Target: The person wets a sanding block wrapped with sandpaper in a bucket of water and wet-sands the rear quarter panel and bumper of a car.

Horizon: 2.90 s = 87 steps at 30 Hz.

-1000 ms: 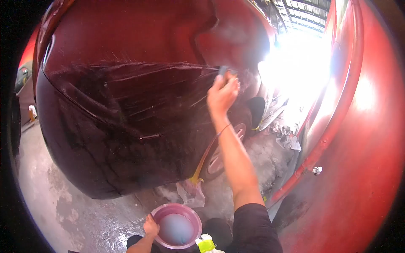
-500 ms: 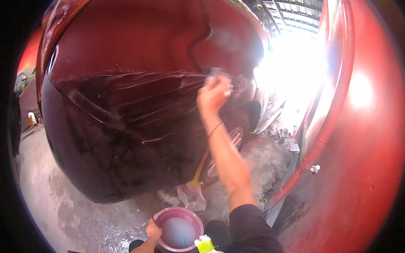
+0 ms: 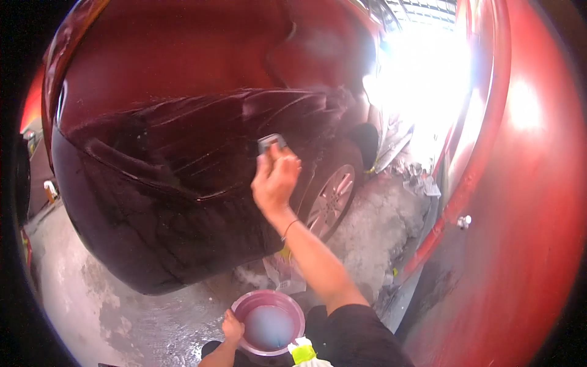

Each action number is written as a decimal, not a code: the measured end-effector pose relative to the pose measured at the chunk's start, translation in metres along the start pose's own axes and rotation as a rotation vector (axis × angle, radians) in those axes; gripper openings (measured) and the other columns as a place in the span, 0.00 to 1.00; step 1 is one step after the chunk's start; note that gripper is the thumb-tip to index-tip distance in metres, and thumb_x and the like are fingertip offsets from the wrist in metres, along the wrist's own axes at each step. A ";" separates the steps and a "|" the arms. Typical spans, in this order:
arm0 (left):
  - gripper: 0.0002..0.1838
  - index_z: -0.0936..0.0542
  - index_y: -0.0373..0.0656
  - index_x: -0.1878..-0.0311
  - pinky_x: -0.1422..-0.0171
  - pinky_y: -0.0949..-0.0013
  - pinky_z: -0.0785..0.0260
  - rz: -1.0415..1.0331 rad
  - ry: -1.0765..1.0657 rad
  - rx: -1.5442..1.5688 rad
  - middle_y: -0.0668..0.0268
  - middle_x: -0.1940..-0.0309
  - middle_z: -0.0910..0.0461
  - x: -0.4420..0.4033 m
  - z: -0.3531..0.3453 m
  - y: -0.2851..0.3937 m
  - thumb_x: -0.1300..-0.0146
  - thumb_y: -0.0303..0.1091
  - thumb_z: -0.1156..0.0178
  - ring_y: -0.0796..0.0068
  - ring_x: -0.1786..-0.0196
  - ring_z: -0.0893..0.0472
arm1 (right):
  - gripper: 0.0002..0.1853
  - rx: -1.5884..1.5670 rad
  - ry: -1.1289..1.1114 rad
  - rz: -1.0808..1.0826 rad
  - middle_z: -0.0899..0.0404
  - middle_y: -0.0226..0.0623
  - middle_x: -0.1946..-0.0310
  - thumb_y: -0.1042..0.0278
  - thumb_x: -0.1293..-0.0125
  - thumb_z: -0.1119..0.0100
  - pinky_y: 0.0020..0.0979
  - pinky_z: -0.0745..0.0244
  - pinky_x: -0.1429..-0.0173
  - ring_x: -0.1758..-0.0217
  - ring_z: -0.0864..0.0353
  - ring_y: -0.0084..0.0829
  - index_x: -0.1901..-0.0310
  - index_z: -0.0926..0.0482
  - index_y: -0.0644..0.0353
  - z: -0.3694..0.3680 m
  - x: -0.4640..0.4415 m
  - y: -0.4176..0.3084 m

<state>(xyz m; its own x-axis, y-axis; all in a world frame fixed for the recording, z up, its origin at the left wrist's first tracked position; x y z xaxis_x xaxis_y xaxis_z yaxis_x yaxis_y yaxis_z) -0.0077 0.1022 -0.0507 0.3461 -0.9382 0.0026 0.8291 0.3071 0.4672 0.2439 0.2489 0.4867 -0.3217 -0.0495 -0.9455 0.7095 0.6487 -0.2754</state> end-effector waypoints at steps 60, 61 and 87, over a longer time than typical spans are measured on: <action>0.40 0.39 0.31 0.27 0.16 0.40 0.64 -0.221 -0.029 -0.138 0.43 0.24 0.44 0.012 0.025 0.054 0.34 0.53 0.51 0.46 0.19 0.50 | 0.18 0.124 -1.034 -0.067 0.21 0.46 0.54 0.61 0.31 0.45 0.47 0.24 0.47 0.52 0.22 0.47 0.43 0.22 0.57 0.149 0.433 0.048; 0.41 0.40 0.32 0.26 0.16 0.40 0.65 -0.231 -0.084 -0.114 0.43 0.23 0.45 0.013 0.024 0.058 0.34 0.52 0.50 0.46 0.19 0.51 | 0.18 0.178 -1.039 -0.099 0.20 0.46 0.54 0.61 0.32 0.45 0.47 0.24 0.48 0.54 0.21 0.47 0.43 0.22 0.57 0.155 0.441 0.060; 0.35 0.34 0.35 0.32 0.26 0.42 0.51 -0.323 -0.104 0.079 0.44 0.34 0.36 -0.049 -0.002 0.119 0.33 0.53 0.48 0.45 0.30 0.40 | 0.20 -0.329 -0.870 -0.502 0.23 0.39 0.45 0.57 0.30 0.46 0.50 0.29 0.39 0.43 0.24 0.43 0.40 0.24 0.52 0.103 0.452 0.128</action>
<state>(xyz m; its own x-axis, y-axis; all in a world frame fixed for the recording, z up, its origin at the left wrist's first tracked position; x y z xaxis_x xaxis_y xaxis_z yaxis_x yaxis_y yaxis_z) 0.0747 0.1848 0.0028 0.0214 -0.9974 -0.0682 0.8504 -0.0177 0.5258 0.2539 0.2311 0.0060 0.1215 -0.8120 -0.5708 0.3731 0.5703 -0.7318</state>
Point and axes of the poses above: each hand's wrist, its own x-axis away from the middle knuckle, its own z-axis out of the back of the hand, y = z × x, the point moved 9 cm from there along -x, towards the middle knuckle
